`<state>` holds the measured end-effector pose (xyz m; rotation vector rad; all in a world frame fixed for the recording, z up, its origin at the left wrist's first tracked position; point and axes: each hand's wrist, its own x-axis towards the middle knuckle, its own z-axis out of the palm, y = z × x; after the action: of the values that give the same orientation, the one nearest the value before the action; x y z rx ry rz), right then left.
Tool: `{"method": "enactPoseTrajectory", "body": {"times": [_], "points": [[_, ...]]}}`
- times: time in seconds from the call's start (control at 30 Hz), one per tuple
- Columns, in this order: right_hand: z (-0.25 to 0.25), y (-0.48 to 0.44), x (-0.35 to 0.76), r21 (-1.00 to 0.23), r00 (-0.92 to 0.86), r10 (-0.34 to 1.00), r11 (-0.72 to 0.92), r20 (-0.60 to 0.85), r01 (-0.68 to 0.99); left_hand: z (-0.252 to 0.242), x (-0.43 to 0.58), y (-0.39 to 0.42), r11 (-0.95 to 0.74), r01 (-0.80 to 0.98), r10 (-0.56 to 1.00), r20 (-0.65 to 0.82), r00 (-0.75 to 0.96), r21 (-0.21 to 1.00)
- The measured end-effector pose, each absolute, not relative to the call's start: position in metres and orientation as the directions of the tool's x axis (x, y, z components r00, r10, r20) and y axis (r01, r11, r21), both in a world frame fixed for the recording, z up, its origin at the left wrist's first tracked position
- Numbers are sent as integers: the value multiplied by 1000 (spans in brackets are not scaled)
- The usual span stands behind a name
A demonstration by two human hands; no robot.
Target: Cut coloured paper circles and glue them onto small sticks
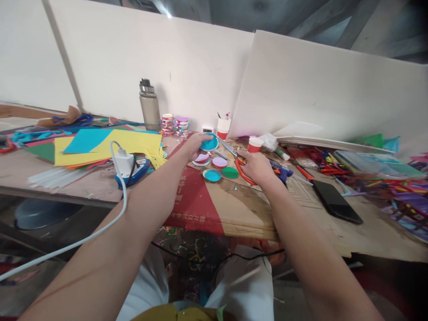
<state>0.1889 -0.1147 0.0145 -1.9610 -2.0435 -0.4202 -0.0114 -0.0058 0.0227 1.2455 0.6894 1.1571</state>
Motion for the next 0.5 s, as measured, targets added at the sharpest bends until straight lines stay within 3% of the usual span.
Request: {"method": "enactPoseTrajectory", "body": {"times": [0.33,0.5], "points": [[15,-115,187,59,-69,918,49,391,997,21,-12,-2,-78,-284,928,174,330,956],[15,-117,186,12,-45,911,44,410,999,24,-12,-4,-58,-273,934,149,324,960]]}}
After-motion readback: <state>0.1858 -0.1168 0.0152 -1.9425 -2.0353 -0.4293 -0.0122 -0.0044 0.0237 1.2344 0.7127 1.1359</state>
